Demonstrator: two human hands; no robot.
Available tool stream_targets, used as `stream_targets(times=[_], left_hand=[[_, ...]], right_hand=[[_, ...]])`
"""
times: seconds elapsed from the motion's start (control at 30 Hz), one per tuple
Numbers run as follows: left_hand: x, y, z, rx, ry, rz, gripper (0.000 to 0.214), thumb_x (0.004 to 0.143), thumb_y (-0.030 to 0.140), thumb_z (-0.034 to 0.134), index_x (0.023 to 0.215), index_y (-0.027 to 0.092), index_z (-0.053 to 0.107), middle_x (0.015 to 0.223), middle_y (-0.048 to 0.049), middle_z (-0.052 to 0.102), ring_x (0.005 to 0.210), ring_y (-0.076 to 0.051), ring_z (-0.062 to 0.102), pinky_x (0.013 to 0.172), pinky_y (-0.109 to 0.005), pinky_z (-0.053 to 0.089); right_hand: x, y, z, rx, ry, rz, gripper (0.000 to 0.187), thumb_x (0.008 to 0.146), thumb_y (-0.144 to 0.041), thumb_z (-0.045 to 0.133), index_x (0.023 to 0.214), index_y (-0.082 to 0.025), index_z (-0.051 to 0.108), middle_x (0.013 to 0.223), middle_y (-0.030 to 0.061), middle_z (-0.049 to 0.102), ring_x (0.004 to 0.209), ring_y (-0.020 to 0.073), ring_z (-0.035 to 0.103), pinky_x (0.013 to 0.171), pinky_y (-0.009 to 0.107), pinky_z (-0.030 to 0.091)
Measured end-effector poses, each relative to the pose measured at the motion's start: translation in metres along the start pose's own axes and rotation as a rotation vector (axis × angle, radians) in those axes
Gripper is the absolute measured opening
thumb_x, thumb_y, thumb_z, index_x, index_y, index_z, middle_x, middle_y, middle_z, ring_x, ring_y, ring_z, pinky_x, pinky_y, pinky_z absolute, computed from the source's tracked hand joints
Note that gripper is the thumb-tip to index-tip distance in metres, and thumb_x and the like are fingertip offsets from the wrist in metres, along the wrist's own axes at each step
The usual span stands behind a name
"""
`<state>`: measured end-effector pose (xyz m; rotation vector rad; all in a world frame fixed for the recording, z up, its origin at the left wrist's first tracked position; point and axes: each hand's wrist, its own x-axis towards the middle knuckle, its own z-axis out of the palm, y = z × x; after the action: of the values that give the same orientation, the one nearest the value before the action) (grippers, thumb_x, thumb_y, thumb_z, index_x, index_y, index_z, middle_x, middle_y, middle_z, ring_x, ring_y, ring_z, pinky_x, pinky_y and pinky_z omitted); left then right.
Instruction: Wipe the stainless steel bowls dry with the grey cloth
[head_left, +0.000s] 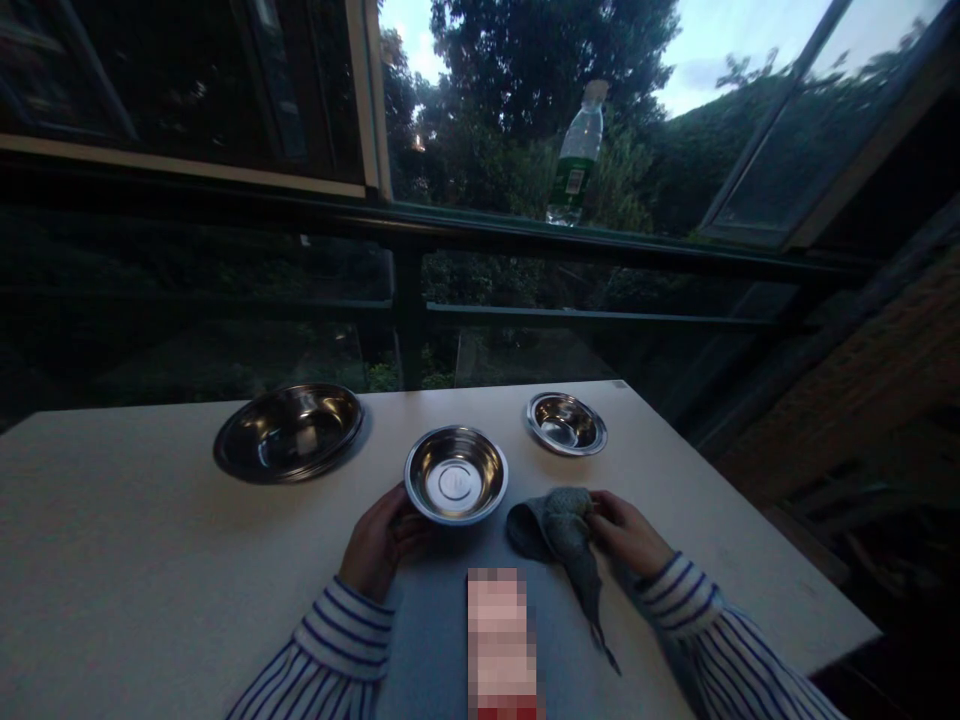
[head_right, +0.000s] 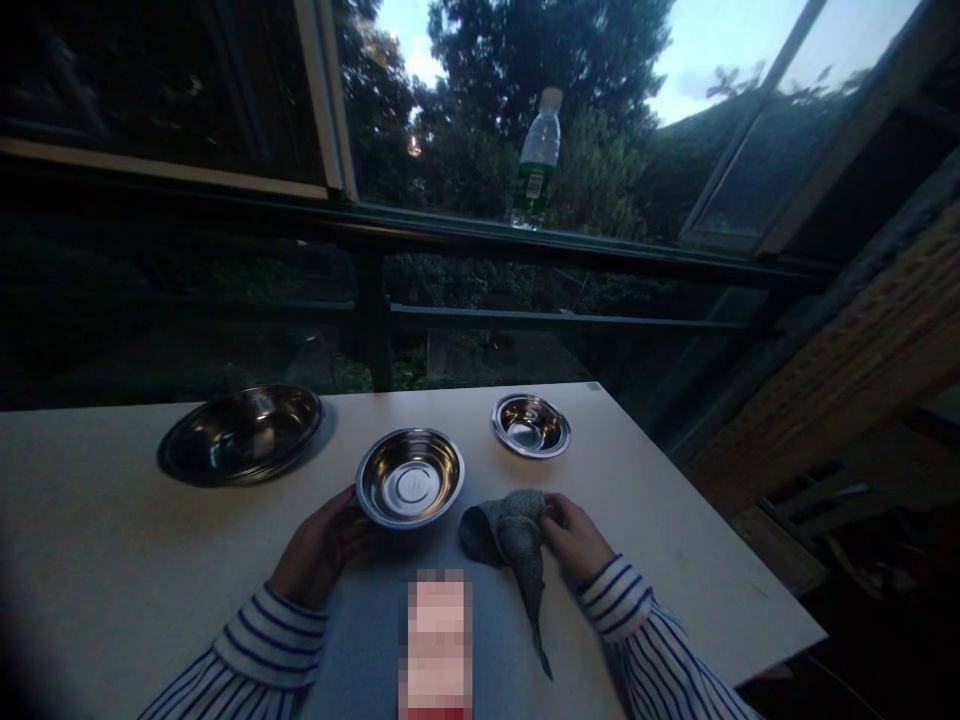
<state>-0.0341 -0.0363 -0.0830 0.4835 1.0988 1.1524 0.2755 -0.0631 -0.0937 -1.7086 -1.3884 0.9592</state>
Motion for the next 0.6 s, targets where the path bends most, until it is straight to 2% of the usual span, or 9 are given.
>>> stream_targets(times=[0.17,0.27,0.4,0.47,0.6], left_hand=[[0.0,-0.002,-0.001,0.028,0.017,0.016,0.02,0.076,0.023,0.056,0.093,0.012,0.062,0.069,-0.005,0.068,0.057,-0.016,0.065,0.052,-0.027,0.053],[0.003,0.002,-0.001,0.029,0.049,0.064,0.019,0.077,0.022,0.055,0.09,0.013,0.064,0.073,-0.0065,0.069,0.065,-0.018,0.066,0.061,-0.03,0.053],[0.02,0.013,0.0,0.041,0.096,0.146,0.013,0.075,0.021,0.056,0.08,0.015,0.066,0.082,-0.005,0.07,0.08,-0.016,0.065,0.071,-0.023,0.05],[0.03,0.018,0.002,0.05,0.088,0.151,0.013,0.076,0.023,0.056,0.074,0.016,0.067,0.081,-0.0042,0.07,0.08,-0.015,0.064,0.069,-0.02,0.048],[0.039,0.021,0.006,0.059,0.017,0.098,0.016,0.075,0.028,0.057,0.076,0.015,0.067,0.074,-0.0038,0.069,0.068,-0.015,0.063,0.061,-0.022,0.048]], right_hand=[[0.003,-0.009,-0.022,-0.303,0.111,-0.059,0.041,0.068,-0.027,0.048,0.105,-0.012,0.058,0.1,0.0146,0.064,0.093,0.0261,0.06,0.087,0.044,0.042],[0.001,-0.028,-0.02,-0.423,0.102,-0.135,0.039,0.075,-0.027,0.043,0.106,-0.014,0.06,0.109,0.0134,0.062,0.101,0.0252,0.057,0.091,0.041,0.04],[0.001,-0.055,0.006,-0.517,-0.054,-0.206,0.037,0.079,-0.027,0.041,0.105,-0.014,0.063,0.104,0.0119,0.065,0.098,0.025,0.059,0.089,0.039,0.04],[0.005,-0.065,0.023,-0.543,-0.147,-0.211,0.035,0.079,-0.025,0.043,0.103,-0.013,0.065,0.099,0.012,0.067,0.094,0.0241,0.06,0.085,0.035,0.042],[0.019,-0.077,0.051,-0.565,-0.272,-0.186,0.028,0.077,-0.021,0.047,0.09,-0.013,0.07,0.09,0.0114,0.069,0.087,0.0225,0.062,0.076,0.029,0.042]])
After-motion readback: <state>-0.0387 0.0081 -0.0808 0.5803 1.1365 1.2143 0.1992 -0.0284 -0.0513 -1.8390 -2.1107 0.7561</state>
